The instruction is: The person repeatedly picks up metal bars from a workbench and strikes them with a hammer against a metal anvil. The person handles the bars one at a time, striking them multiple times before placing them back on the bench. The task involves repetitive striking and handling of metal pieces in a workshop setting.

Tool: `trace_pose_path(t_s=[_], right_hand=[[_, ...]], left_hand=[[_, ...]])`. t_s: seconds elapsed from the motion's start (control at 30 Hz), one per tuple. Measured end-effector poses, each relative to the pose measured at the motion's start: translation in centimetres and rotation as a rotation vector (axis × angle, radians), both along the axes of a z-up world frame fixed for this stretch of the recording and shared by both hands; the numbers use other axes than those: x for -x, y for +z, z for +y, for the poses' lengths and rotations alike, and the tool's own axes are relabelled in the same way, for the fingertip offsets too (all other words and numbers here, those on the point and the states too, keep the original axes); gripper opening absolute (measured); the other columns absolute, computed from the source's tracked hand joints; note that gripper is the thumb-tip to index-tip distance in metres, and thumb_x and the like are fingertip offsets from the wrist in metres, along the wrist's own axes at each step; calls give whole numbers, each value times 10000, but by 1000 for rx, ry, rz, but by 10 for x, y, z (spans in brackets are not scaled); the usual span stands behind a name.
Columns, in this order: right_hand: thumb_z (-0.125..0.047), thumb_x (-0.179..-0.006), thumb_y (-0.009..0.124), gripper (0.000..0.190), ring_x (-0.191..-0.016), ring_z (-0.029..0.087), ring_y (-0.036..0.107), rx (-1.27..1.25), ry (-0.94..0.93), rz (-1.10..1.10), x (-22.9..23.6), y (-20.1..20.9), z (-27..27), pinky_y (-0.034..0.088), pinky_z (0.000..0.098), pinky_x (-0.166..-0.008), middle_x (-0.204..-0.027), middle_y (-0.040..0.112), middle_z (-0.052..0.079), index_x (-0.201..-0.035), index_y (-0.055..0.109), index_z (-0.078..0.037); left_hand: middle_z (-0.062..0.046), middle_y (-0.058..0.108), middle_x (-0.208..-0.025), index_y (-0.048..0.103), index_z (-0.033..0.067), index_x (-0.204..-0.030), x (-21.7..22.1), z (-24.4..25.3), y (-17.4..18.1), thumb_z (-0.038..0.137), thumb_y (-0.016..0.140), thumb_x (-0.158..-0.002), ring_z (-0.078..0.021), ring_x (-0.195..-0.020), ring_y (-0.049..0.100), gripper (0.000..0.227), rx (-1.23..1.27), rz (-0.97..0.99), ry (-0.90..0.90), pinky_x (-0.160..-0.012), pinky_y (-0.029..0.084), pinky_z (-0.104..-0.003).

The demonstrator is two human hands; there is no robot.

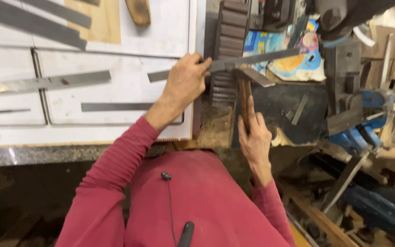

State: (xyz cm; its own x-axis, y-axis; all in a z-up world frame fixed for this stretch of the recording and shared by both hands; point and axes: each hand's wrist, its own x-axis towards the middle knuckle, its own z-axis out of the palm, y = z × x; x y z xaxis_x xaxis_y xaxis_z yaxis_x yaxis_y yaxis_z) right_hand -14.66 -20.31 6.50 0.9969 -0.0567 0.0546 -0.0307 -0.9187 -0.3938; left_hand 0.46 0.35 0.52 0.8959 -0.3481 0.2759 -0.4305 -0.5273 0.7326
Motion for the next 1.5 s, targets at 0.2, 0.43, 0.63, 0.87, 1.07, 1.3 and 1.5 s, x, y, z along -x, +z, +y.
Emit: trace_pose_path(t_s=[0.2,0.43,0.63,0.87,1.07,1.3,1.5], right_hand=[[-141,-1015,689,655,-850,284,639,-21,31,-162,28,10,-21,518,407,-782,-1071,697,169,-1616,430,-147],[-143,-1065,670,614,-759,163,581,-335,-323,28,50,5,-33,489,329,-662,-1000,654,102,-1628,424,-169],[-146,-1025,646,654,-513,82,515,-681,-515,167,47,-2,-26,436,271,-446,-738,572,5,-1641,435,-201],[-138,-1014,643,685,-522,101,534,-580,-564,213,49,7,-17,450,291,-447,-748,590,27,-1651,407,-222],[-141,-1023,645,670,-511,110,543,-494,-538,233,60,6,-12,458,302,-475,-672,604,75,-1652,422,-200],[-135,-1012,652,661,-528,79,529,-578,-532,170,52,9,6,454,274,-477,-738,615,6,-1639,447,-183],[-132,-1010,656,672,-523,84,534,-602,-579,171,53,17,16,439,268,-473,-704,602,32,-1644,441,-183]], left_hand=[[-124,672,-994,754,36,-1138,12,20,20,87,789,-850,-310,-931,660,294,76,1,88,-802,552,-407],[-129,693,-1049,734,30,-1223,40,93,41,81,779,-903,-267,-956,707,327,200,129,562,-807,567,-368],[-191,649,-1219,624,-42,-1350,-39,109,-8,38,713,-927,-344,-1126,671,439,264,66,723,-1000,537,-405],[-180,689,-1252,662,35,-1310,-98,175,-53,-93,564,-869,-345,-1192,644,469,-100,-207,700,-1079,470,-452],[-193,664,-1150,745,0,-1140,-121,372,-65,-117,670,-751,-419,-1075,594,413,-432,-280,641,-953,474,-484],[-135,668,-1230,737,73,-1215,-159,442,-43,-84,751,-819,-371,-1122,606,426,-676,-96,403,-899,522,-497],[-151,704,-1073,761,74,-1078,-174,448,-12,138,862,-756,-387,-1043,653,344,-826,-13,243,-852,520,-520]])
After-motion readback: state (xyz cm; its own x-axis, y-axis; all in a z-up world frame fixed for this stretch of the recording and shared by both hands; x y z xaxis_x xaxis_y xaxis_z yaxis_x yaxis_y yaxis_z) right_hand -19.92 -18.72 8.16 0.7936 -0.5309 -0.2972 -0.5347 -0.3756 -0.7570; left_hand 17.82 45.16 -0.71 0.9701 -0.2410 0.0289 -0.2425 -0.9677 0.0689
